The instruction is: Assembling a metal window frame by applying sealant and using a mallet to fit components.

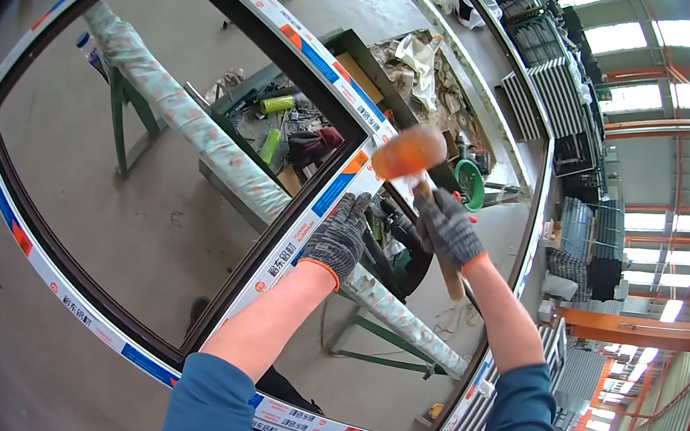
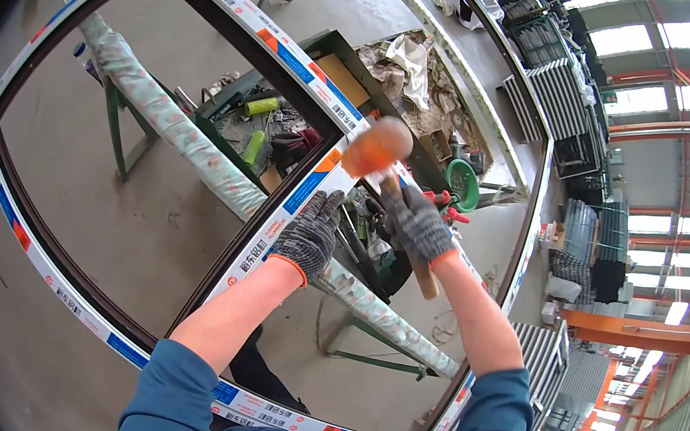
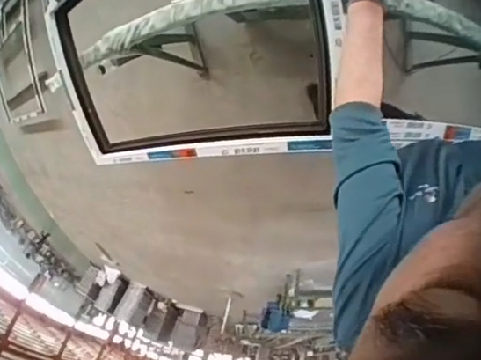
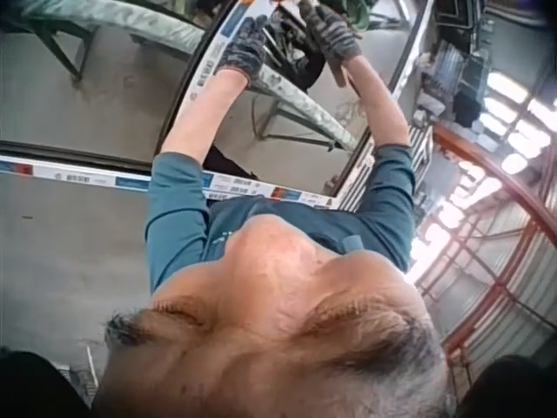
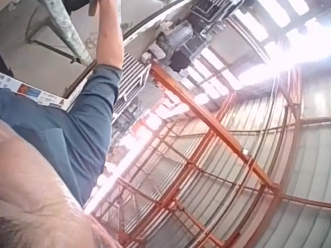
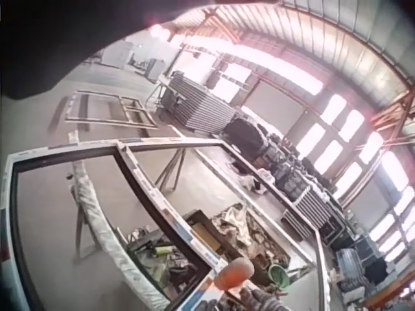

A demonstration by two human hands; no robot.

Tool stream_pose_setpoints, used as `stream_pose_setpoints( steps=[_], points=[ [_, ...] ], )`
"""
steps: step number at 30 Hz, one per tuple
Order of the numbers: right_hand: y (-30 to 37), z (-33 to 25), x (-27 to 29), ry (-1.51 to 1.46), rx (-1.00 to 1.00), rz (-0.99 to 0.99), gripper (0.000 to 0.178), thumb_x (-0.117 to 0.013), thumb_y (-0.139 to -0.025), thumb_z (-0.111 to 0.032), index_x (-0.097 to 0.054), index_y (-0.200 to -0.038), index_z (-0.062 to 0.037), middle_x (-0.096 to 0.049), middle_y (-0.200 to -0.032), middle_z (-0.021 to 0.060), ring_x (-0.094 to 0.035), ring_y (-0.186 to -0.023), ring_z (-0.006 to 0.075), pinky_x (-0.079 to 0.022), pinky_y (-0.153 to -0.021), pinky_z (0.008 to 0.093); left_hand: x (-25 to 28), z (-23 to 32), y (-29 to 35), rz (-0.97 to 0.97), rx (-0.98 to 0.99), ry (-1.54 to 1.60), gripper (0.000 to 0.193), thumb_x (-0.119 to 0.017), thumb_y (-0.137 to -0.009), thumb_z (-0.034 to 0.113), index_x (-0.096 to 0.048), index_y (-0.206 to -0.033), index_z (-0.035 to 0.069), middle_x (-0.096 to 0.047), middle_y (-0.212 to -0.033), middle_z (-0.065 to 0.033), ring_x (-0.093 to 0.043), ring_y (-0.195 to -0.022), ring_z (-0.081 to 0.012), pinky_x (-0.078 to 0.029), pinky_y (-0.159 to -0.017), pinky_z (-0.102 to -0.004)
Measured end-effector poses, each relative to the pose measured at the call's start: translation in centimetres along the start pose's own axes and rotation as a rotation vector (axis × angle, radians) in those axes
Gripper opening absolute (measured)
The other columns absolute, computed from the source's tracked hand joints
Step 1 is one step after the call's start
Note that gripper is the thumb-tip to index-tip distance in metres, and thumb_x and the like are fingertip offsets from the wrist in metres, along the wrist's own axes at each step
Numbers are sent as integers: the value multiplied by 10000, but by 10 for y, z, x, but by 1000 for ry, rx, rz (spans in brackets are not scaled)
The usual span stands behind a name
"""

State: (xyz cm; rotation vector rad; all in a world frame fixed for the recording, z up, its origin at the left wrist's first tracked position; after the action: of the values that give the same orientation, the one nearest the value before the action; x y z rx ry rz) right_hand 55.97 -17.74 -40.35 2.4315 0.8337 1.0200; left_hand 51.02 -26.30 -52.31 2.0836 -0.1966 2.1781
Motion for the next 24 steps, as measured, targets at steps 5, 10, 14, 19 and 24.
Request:
stream_pose_setpoints(
  steps=[5,10,14,19,24],
  points=[
    [-10,-96,-3,144,296,136,193,-495,-1003,-249,-575,-998,-73,-592,-774,13,-551,-625,114,-445,-521,286,5,-9,10,-3,31,19,535,-444,-900,191,-469,-1370,-65,-337,-1525,-191,-228,-1446,-355,-125,-1186,-502],
    [-94,58,27,1303,397,161,265,-420,-1018,-282,-557,-1115,-77,-611,-939,99,-610,-820,203,-472,-724,403,18,-3,-3,40,6,84,528,-442,-893,156,-464,-1360,-90,-338,-1520,-203,-273,-1427,-349,-129,-1193,-482],
    [-87,54,-10,934,361,47,349,-390,-1028,-374,-533,-1139,-76,-602,-924,103,-617,-869,214,-478,-813,401,-34,-1,0,119,120,192,514,-461,-878,168,-512,-1330,-71,-375,-1503,-185,-277,-1428,-341,-142,-1192,-489],
    [-54,-8,20,685,468,94,229,-483,-1008,-321,-522,-973,-98,-543,-757,29,-566,-741,168,-456,-615,287,9,-5,2,17,20,114,498,-471,-874,158,-530,-1315,-67,-387,-1496,-186,-245,-1441,-340,-135,-1195,-476],
    [-33,4,34,489,735,466,195,-492,-981,-193,-549,-1101,-50,-599,-818,70,-586,-753,238,-483,-683,338,-5,-2,-5,172,92,221,507,-475,-864,140,-517,-1316,-86,-362,-1499,-224,-265,-1430,-354,-135,-1193,-495]
  ],
)
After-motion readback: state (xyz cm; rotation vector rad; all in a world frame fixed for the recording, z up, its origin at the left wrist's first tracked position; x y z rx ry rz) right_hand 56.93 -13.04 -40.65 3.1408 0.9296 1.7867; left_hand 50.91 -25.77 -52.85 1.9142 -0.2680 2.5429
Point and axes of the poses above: each hand's wrist, its own y-axis away from the middle knuckle, its own x-axis out of the back of the hand, z = x × y, the point moved 9 cm from there along -y, towards the middle knuckle
